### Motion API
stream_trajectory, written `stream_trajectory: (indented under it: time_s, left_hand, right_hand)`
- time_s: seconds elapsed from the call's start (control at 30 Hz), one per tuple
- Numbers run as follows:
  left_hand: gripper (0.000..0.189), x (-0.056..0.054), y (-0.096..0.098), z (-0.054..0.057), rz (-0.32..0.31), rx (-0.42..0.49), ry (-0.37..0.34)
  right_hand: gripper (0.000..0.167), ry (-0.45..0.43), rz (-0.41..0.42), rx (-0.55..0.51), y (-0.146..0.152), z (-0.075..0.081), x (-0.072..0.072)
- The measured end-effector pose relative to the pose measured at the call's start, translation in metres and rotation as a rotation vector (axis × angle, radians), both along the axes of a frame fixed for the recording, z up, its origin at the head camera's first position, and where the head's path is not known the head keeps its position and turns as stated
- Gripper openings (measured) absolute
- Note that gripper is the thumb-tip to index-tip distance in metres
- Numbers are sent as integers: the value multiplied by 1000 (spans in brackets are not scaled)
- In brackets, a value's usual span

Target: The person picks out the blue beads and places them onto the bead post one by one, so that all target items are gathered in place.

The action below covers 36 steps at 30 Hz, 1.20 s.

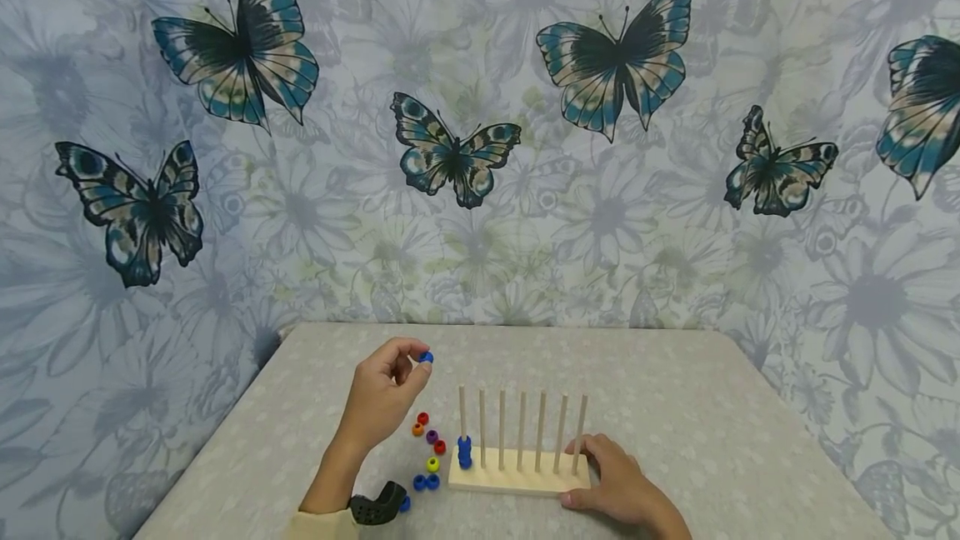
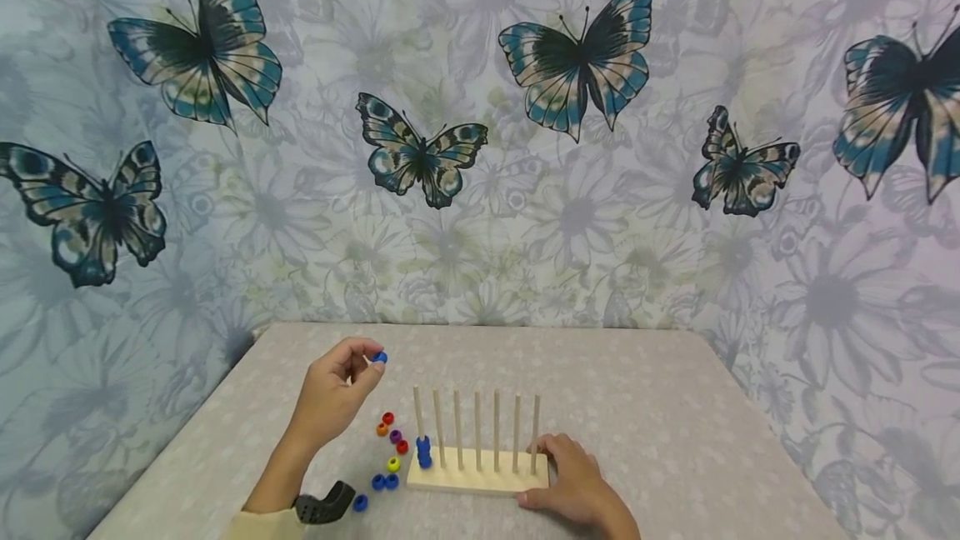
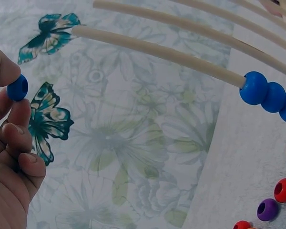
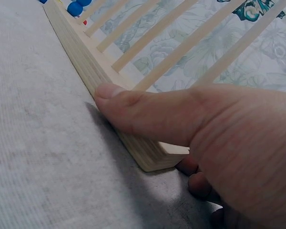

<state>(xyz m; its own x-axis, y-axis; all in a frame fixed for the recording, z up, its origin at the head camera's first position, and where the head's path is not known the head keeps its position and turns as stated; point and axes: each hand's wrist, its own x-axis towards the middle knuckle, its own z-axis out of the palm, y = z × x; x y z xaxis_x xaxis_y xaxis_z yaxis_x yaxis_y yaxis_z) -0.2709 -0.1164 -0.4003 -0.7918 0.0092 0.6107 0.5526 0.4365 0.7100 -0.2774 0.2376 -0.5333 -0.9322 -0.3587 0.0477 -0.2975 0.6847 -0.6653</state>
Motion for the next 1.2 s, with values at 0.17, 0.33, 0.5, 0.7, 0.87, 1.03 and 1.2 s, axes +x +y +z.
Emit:
stream_trajectory:
  time_s: [0.17,0.33,0.5,0.7,0.87,1.03,1.2]
  left_hand:
    - [18,-12,-3,-11,9,-21,-17]
    - [17,-17,-6,-17,-16,-43,-6]
    - [16,-14,-3,-15,-56,-73,-16]
    - [16,-14,1,-17,-104,-110,-7]
    - [16,-14,3,-17,-122,-119,-14]
    - [20,-15,5,-20,-140,-116,-26]
    - [21,-13,8,-18,-139,-134,-44]
  right_hand:
    - [55,8,-3,3,0,1,-1]
    - [55,3,-15,5,0,1,-1]
    - [54,6,-20,8,0,1,0]
    - [54,2,-17,10,0,2,0]
    - [55,1,-21,16,-1,1,0]
    - [56,4,-27,19,-1,1,1]
    - [56,0,-28,15,-1,1,1]
